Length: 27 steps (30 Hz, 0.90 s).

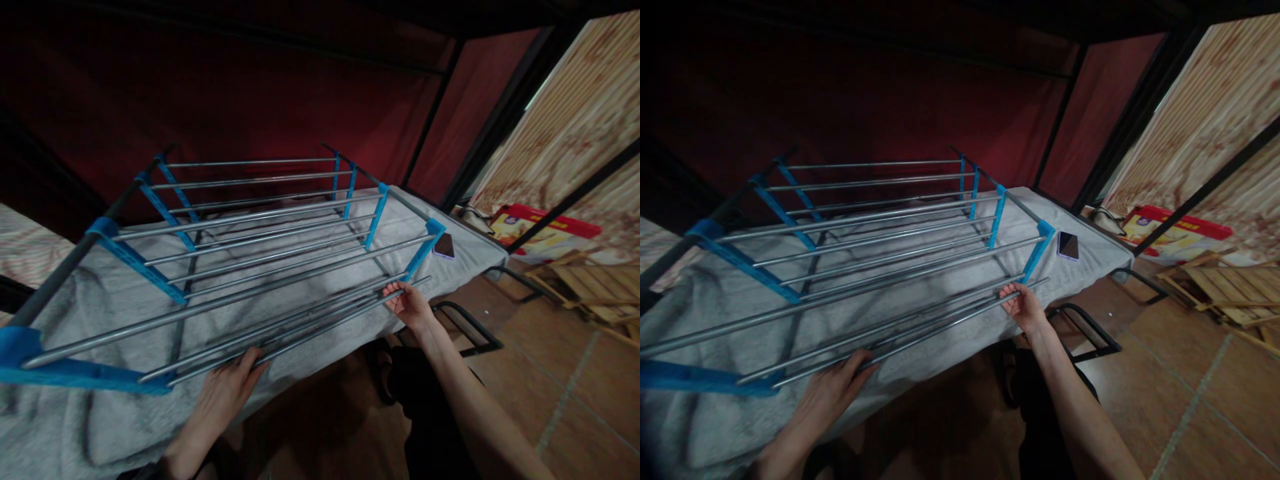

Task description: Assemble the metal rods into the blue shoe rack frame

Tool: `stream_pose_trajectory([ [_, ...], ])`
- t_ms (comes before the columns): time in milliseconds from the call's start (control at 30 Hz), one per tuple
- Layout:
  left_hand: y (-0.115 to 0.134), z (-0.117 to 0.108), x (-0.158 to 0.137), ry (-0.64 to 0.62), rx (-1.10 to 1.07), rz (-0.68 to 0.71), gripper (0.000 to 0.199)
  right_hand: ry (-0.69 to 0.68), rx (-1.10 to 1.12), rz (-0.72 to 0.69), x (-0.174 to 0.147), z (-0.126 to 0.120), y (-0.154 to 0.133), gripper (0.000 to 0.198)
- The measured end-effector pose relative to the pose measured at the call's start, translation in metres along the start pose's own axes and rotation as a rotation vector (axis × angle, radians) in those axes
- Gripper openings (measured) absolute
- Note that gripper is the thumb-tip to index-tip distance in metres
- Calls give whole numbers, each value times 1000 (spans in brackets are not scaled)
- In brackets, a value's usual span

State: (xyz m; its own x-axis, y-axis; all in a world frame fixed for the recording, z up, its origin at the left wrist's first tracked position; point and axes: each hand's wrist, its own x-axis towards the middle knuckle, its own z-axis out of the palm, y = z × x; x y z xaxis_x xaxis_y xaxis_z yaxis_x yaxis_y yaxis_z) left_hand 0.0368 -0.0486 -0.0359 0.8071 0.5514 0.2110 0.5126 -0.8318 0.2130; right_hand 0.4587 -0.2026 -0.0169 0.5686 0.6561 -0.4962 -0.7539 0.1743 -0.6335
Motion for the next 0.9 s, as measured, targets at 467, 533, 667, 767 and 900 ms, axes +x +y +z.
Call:
stream_pose_trajectory([
  [467, -19, -16, -8, -44, -355, -214, 42, 72, 127, -113, 2, -12, -21, 20],
  [533, -18, -22, -5, -45, -460, -315, 42, 85, 142, -133, 2, -13, -22, 19],
  [667, -15, -33, 0, -14, -734, -432, 43, 111, 192, -160, 0, -17, -24, 21],
  [767, -14, -37, -3, -73, -1003, -552, 49, 155, 202, -160, 0, -20, -25, 26],
  [900, -9, -40, -10, -165, -1292, -647, 49, 178, 158, -173, 1, -24, -24, 25],
])
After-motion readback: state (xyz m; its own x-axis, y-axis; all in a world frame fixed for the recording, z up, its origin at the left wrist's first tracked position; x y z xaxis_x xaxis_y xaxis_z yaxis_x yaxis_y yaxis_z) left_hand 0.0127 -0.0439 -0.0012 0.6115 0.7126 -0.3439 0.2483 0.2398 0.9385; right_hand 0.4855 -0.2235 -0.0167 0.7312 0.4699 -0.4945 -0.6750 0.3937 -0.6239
